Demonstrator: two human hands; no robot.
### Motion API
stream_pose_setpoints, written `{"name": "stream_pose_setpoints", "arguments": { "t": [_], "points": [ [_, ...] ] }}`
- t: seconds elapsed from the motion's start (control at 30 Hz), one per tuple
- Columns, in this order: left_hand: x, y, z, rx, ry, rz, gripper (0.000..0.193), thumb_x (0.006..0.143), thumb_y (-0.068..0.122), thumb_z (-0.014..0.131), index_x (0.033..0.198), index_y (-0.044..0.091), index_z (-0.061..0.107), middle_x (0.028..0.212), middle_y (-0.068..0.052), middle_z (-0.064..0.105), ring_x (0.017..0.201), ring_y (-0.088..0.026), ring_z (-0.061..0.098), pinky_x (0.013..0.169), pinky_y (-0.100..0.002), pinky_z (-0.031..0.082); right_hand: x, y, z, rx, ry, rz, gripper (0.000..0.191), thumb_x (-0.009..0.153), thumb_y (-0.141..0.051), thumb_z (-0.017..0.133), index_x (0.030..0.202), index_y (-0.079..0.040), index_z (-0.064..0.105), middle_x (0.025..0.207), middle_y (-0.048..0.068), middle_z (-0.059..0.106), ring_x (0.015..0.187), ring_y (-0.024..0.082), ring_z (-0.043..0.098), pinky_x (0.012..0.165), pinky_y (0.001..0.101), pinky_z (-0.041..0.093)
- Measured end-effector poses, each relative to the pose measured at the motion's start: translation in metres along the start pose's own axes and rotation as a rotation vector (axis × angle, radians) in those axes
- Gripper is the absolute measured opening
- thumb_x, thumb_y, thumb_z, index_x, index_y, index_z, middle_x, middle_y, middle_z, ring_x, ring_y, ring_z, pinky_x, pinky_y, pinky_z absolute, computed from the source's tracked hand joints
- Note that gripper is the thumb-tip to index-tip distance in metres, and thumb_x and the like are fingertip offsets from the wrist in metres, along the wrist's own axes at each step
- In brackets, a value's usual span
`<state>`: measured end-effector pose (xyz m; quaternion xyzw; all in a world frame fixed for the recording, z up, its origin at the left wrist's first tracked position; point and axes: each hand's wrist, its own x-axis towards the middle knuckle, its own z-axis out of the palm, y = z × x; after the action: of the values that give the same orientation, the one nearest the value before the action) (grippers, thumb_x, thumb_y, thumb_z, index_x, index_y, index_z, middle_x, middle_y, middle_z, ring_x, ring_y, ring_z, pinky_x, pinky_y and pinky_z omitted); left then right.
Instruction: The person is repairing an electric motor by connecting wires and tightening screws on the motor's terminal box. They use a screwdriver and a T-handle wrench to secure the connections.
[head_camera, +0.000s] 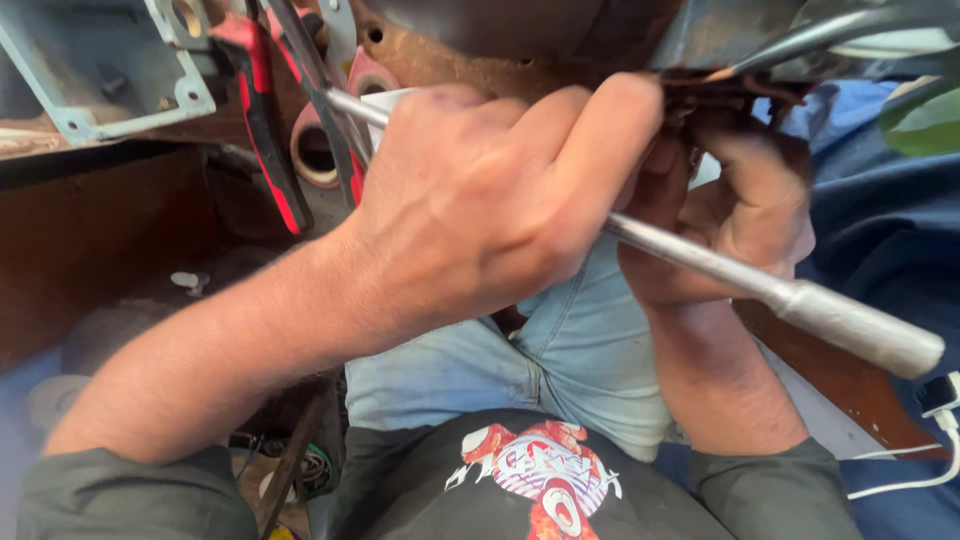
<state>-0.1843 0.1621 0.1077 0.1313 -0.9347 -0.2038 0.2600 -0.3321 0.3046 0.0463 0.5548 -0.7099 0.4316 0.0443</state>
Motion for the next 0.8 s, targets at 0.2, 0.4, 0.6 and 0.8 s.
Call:
{"name": "stream_pose_setpoints", "arguments": {
  "t": [0.2, 0.4, 0.6, 0.8],
  "points": [
    [0.005, 0.0, -0.002, 0.016, -0.001, 0.017, 0.011, 0.102, 0.011, 0.061, 0.103, 0.002, 0.056, 0.071, -0.003, 0.058, 0.058, -0.018, 0.065, 0.049, -0.034, 0.045, -0.004, 0.011, 0.008, 0.15, 0.079, -0.039, 0.026, 0.112, -0.007, 0.07, 0.128, 0.003, 0.051, 0.113, 0.021, 0.069, 0.097, 0.023, 0.071, 0.09, 0.033, 0.061],
    [-0.007, 0.005, -0.002, 0.047, 0.106, 0.053, 0.024, 0.103, 0.007, 0.061, 0.122, -0.007, 0.059, 0.074, 0.0, 0.056, 0.059, -0.013, 0.058, 0.055, -0.031, 0.043, -0.004, 0.01, 0.01, 0.125, 0.126, -0.04, 0.026, 0.108, -0.004, 0.073, 0.124, 0.004, 0.053, 0.108, 0.02, 0.071, 0.09, 0.025, 0.073, 0.084, 0.0331, 0.062],
    [-0.015, 0.019, 0.007, 0.115, 0.068, -0.109, 0.025, 0.101, 0.012, 0.068, 0.116, -0.005, 0.059, 0.073, -0.001, 0.058, 0.057, -0.015, 0.059, 0.055, -0.032, 0.043, -0.005, 0.003, 0.004, 0.229, 0.032, 0.049, 0.028, 0.116, -0.008, 0.071, 0.13, 0.004, 0.049, 0.113, 0.02, 0.073, 0.1, 0.022, 0.076, 0.093, 0.0304, 0.065],
    [-0.009, 0.018, 0.01, -0.029, 0.106, -0.157, 0.023, 0.097, 0.012, 0.068, 0.112, -0.001, 0.057, 0.078, -0.004, 0.06, 0.063, -0.019, 0.063, 0.057, -0.033, 0.045, -0.003, 0.011, 0.01, 0.166, 0.061, -0.084, 0.025, 0.112, -0.006, 0.068, 0.126, 0.006, 0.05, 0.109, 0.02, 0.072, 0.089, 0.022, 0.077, 0.078, 0.0289, 0.066]
  ]
}}
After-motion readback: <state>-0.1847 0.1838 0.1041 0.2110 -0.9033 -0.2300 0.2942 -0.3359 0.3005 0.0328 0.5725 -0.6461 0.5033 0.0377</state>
